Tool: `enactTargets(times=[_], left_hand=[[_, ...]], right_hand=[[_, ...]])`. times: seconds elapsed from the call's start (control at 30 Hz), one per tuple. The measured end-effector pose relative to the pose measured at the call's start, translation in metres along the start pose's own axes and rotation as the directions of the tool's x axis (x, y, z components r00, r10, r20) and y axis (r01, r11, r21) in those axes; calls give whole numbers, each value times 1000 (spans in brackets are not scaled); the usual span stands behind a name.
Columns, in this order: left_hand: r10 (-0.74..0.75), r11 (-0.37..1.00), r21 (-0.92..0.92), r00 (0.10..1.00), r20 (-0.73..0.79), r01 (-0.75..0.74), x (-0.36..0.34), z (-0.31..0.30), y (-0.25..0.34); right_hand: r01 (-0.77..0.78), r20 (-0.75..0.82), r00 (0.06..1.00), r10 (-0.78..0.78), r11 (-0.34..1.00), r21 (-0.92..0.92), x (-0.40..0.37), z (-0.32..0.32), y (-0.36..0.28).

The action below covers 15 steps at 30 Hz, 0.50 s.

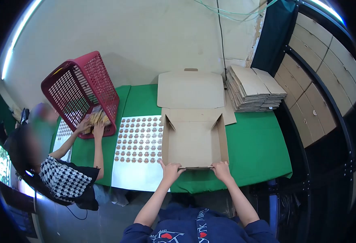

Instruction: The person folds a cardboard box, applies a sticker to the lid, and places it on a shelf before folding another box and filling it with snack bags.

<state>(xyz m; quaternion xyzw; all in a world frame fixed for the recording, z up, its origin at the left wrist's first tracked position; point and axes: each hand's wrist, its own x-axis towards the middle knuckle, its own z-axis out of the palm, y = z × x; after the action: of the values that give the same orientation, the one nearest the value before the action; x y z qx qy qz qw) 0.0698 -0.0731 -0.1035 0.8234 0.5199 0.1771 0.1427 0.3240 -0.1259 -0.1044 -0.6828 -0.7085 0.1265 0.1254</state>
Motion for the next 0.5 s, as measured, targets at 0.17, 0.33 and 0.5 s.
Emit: enactTargets(times=[0.17, 0.33, 0.5], left_hand=[[-24, 1000, -14, 999, 24, 24, -8, -1, -4], [-37, 992, -127, 913, -407, -17, -21, -24, 5], [-196, 886, -461, 938, -286, 45, -27, -12, -21]], right_hand=[[-60, 164, 984, 64, 998, -31, 4, -12, -6], [-41, -254, 966, 46, 999, 27, -23, -22, -22], [-255, -522, 782, 340, 939, 229, -33, -26, -27]])
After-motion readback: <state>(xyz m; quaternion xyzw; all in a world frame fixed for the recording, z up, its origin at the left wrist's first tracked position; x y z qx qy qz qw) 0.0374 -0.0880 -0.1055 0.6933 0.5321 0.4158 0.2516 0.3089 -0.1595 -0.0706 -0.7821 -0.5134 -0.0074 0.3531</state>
